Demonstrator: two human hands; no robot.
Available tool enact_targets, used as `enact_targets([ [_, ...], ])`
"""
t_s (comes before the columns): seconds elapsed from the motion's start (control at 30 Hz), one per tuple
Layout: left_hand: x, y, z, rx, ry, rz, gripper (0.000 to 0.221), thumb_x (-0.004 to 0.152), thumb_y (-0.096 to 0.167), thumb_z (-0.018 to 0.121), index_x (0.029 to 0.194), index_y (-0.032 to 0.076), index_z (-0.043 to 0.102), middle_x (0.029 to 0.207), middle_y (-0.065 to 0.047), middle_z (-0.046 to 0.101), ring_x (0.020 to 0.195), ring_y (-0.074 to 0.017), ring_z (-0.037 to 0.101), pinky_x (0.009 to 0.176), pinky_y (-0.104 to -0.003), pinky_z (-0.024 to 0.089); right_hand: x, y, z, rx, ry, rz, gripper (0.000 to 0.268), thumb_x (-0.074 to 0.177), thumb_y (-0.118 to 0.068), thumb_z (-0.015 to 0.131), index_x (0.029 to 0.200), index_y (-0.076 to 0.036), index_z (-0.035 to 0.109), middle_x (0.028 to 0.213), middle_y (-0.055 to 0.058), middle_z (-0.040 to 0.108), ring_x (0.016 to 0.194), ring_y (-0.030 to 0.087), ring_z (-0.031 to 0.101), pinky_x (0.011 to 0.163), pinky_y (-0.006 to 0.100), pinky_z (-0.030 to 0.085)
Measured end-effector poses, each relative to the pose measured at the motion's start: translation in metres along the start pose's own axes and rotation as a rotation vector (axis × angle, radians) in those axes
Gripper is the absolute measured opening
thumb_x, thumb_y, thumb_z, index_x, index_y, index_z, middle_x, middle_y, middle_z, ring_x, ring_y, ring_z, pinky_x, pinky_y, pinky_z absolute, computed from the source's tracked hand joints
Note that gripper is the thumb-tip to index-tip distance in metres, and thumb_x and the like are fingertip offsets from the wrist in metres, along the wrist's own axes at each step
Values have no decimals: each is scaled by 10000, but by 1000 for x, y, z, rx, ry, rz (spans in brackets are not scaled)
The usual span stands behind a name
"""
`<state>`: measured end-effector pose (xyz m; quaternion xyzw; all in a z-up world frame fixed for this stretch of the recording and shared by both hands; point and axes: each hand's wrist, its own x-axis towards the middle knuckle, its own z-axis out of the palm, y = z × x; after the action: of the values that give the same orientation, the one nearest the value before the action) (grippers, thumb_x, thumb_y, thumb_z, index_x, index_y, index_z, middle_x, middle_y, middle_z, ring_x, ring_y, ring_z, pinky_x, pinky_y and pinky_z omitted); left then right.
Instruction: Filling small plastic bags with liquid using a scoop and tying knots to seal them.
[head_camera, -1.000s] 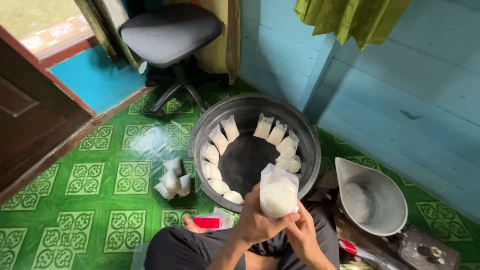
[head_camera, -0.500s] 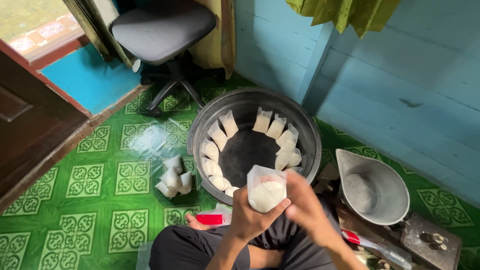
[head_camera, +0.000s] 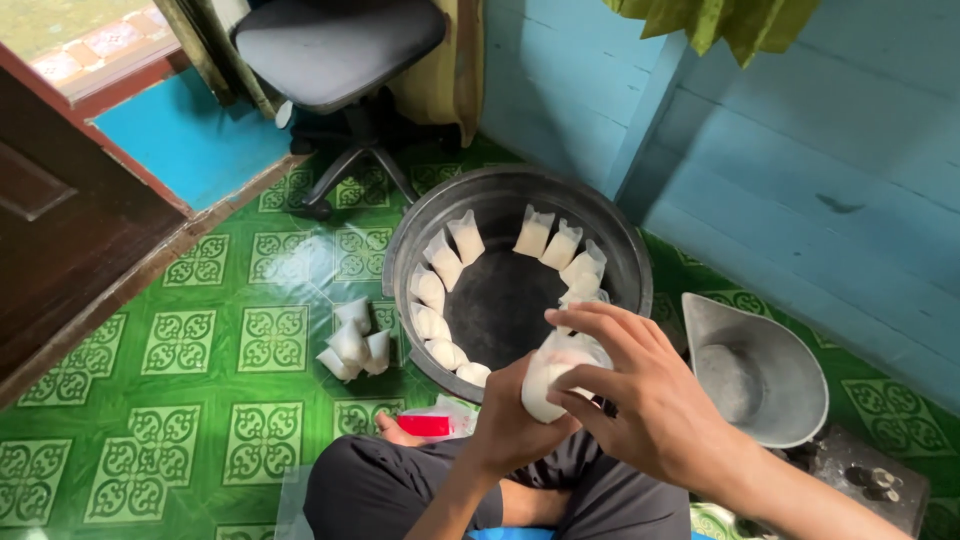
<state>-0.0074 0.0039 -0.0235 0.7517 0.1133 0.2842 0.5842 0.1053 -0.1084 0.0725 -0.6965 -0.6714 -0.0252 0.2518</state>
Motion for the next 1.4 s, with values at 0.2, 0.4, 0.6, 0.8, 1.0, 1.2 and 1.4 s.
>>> enact_targets([
  [0.2, -2, -3, -6, -136, -59, -22, 654, 750, 601, 692, 1107, 56, 634, 842, -27, 680, 746, -98, 602, 592, -291, 488, 11, 15, -20, 136, -97, -123, 362, 869, -429, 649, 1047, -119, 702, 1373, 167, 514, 1259, 378, 499, 962, 536, 434],
  [0.4, -5, -4, -8, -156, -93, -102, 431, 700, 354, 835, 966, 76, 640, 775, -9, 651, 660, -134, 599, 564, -291, 492, 17, 46, -29, 169, -334, -193, 118, 708, -123, 753, 824, -144, 736, 1304, 118, 546, 1195, 328, 540, 913, 477, 442],
  [0.6, -14, -11, -4, -187, -99, -104, 457, 708, 416, 802, 999, 79, 700, 818, -23, 665, 709, -147, 608, 589, -284, 495, 13, 48, -32, 191, -192, -233, 107, 780, -252, 777, 754, -148, 780, 1141, 54, 683, 1002, 268, 668, 785, 426, 514],
  [0.8, -20, -9, 5, -224, -9, -141, 353, 742, 325, 790, 912, 32, 691, 741, -12, 653, 654, -108, 606, 546, -277, 510, 4, 39, -31, 198, -357, 19, 252, 700, -362, 849, 867, -177, 810, 1151, -22, 724, 967, 209, 720, 738, 394, 497],
  [1.0, -26, -13, 10, -304, -20, -100, 368, 752, 409, 778, 944, 98, 736, 827, 20, 698, 745, -67, 598, 620, -266, 494, -21, 14, 23, 102, -100, 245, 1041, 715, -802, 472, 1479, -111, 320, 1148, 122, 690, 1008, 231, 707, 833, 443, 587],
  [1.2, -29, 19, 7, -358, -32, -181, 170, 717, 26, 760, 715, 82, 600, 671, -1, 628, 609, -83, 547, 512, -279, 426, -24, 13, 49, -214, 13, 109, 561, 894, -678, 409, 694, -155, 444, 569, -35, 452, 415, 106, 426, 336, 304, 393],
  [1.4, -39, 16, 9, -330, -35, -277, 204, 738, 74, 767, 640, 98, 590, 610, 14, 610, 581, -82, 569, 500, -276, 435, -34, 21, 60, -282, -25, 49, 496, 932, -600, 502, 765, -144, 400, 570, -40, 467, 405, 126, 505, 307, 319, 355],
])
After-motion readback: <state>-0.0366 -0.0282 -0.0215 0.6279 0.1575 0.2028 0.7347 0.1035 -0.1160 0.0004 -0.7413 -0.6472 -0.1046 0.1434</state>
